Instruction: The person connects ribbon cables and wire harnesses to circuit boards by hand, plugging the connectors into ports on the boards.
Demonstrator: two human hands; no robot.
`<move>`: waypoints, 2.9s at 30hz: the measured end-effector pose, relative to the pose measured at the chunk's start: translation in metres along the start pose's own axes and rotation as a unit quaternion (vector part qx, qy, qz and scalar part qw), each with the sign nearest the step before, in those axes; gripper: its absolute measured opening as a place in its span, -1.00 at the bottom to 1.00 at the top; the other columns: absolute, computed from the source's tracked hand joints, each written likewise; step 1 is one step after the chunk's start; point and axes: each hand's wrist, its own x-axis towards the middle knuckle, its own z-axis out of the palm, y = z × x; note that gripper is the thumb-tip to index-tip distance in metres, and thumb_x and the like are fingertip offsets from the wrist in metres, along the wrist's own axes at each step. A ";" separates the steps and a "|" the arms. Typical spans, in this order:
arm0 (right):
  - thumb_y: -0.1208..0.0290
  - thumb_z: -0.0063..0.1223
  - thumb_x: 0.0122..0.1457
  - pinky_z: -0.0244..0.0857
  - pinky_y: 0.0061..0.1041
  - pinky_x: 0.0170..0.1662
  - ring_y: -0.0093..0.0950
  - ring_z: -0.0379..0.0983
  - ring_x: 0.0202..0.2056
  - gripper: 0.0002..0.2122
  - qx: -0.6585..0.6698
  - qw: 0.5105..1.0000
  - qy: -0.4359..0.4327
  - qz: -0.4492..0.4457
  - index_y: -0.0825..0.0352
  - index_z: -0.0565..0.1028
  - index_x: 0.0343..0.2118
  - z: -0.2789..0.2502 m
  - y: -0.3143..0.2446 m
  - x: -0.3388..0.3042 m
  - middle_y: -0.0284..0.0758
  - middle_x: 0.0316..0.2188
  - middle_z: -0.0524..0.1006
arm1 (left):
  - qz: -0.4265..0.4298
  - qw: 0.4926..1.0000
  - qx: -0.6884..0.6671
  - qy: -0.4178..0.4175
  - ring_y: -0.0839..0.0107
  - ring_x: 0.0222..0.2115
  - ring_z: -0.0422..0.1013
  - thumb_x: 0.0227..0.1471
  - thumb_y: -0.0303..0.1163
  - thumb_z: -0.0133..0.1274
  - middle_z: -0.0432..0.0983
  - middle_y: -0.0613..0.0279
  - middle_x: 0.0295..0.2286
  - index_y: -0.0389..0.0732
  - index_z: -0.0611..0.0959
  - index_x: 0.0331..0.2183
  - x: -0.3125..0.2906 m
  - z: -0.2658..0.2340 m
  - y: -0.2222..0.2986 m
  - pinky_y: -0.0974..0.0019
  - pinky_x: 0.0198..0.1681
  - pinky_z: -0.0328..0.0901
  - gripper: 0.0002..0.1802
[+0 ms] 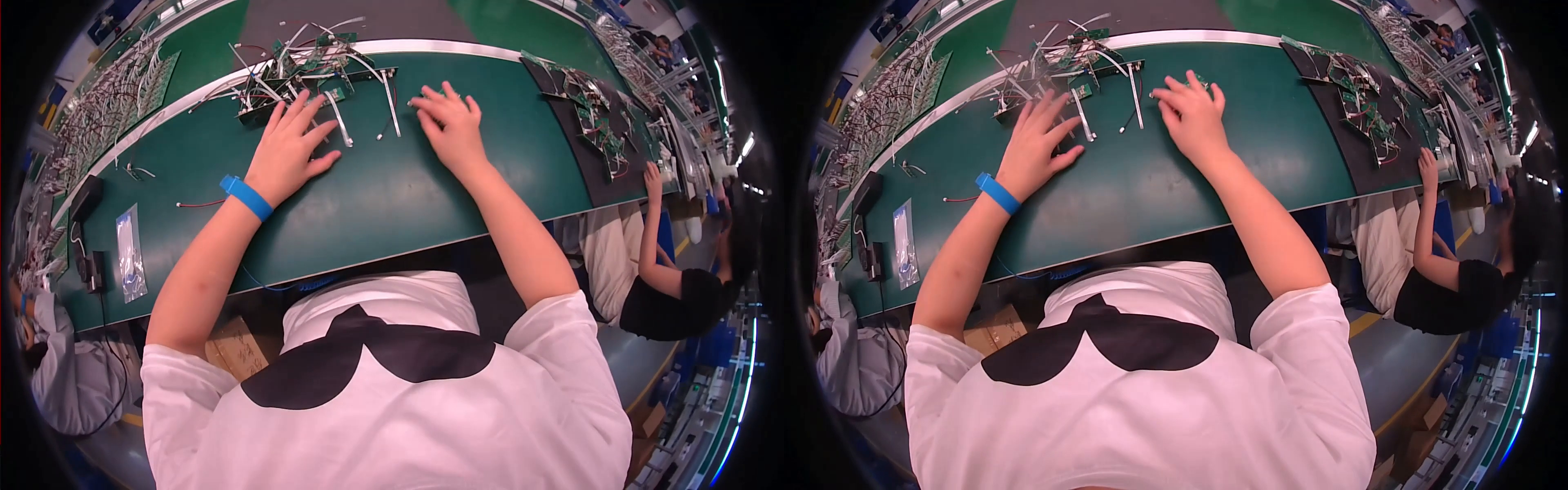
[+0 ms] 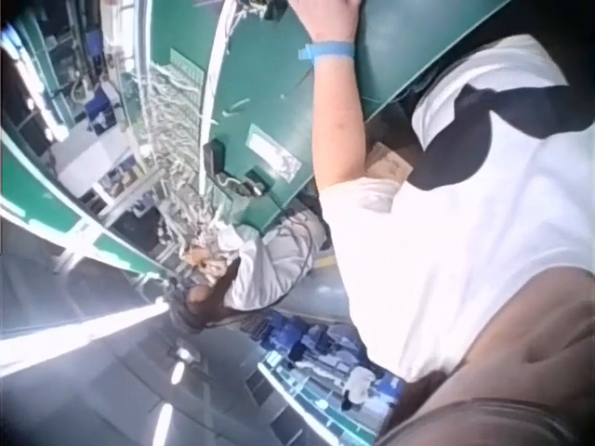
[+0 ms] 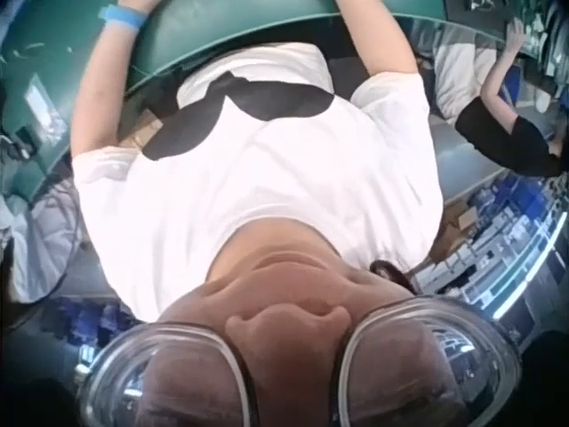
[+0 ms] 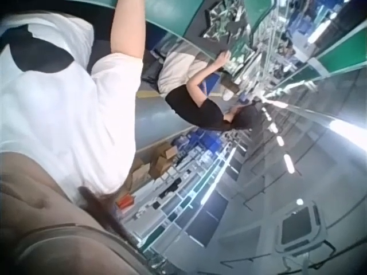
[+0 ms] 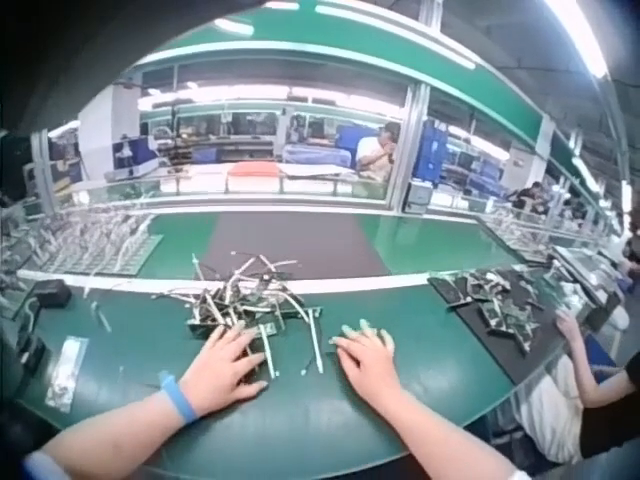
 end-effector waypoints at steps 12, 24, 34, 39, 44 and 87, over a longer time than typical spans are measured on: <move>0.63 0.19 -0.13 0.17 -0.57 -0.31 -0.51 0.36 -0.55 -0.32 0.221 0.941 0.001 -0.255 0.44 0.09 0.08 -0.068 -0.111 -0.001 -0.38 -0.34 0.57 | -0.123 0.859 -0.489 0.086 0.42 -0.35 0.40 -0.26 -0.34 0.26 0.50 0.22 -0.33 -0.22 0.53 -0.17 -0.032 -0.064 0.072 0.08 0.08 0.04 -0.49; 0.56 0.22 -0.28 0.06 -0.52 -0.37 -0.50 0.26 -0.56 -0.71 0.197 0.953 -0.161 -0.166 0.29 0.51 -0.38 -0.051 -0.112 0.028 -0.44 -0.49 0.48 | -0.101 0.853 -0.501 0.106 0.45 -0.40 0.41 -0.23 -0.67 0.16 0.49 0.19 -0.41 -0.33 0.60 -0.36 -0.020 -0.048 0.039 0.48 -0.34 0.29 -0.75; 0.48 0.23 -0.15 0.14 -0.52 -0.39 -0.43 0.32 -0.52 -0.72 0.341 0.905 -0.253 -0.017 0.30 0.44 -0.32 -0.034 -0.111 0.006 -0.40 -0.49 0.47 | -0.380 0.465 -0.800 0.010 0.48 -0.35 0.42 -0.05 -0.66 0.01 0.47 0.15 -0.36 -0.36 0.49 -0.31 -0.036 -0.038 0.040 0.46 -0.24 0.32 -0.82; 0.56 0.26 -0.15 0.32 -0.63 -0.40 -0.48 0.48 -0.45 -0.69 0.373 0.875 -0.310 -0.005 0.39 0.46 -0.28 -0.043 -0.112 0.010 -0.30 -0.44 0.51 | -0.132 0.851 -0.508 0.004 0.35 -0.34 0.39 -0.24 -0.63 0.11 0.41 0.10 -0.31 -0.31 0.54 -0.29 -0.030 -0.049 0.028 0.21 -0.06 0.22 -0.68; 0.56 0.24 -0.13 0.33 -0.60 -0.37 -0.45 0.50 -0.41 -0.69 0.374 0.862 -0.340 -0.011 0.39 0.45 -0.27 -0.050 -0.115 0.010 -0.28 -0.41 0.52 | 0.032 0.927 -0.370 -0.051 0.33 -0.43 0.42 -0.32 -0.52 0.19 0.48 0.23 -0.43 -0.20 0.60 -0.39 -0.025 -0.059 0.020 -0.04 0.09 0.02 -0.71; 0.50 -0.01 0.11 0.25 -0.62 -0.44 -0.66 0.32 -0.53 -0.90 0.643 0.714 -0.175 0.215 0.42 0.41 -0.35 -0.038 -0.040 0.069 -0.40 -0.57 0.41 | -0.346 0.527 -0.776 -0.005 0.32 -0.31 0.49 -0.01 -0.59 -0.02 0.51 0.01 -0.32 -0.36 0.46 -0.20 -0.024 -0.056 -0.013 0.35 -0.17 0.38 -0.74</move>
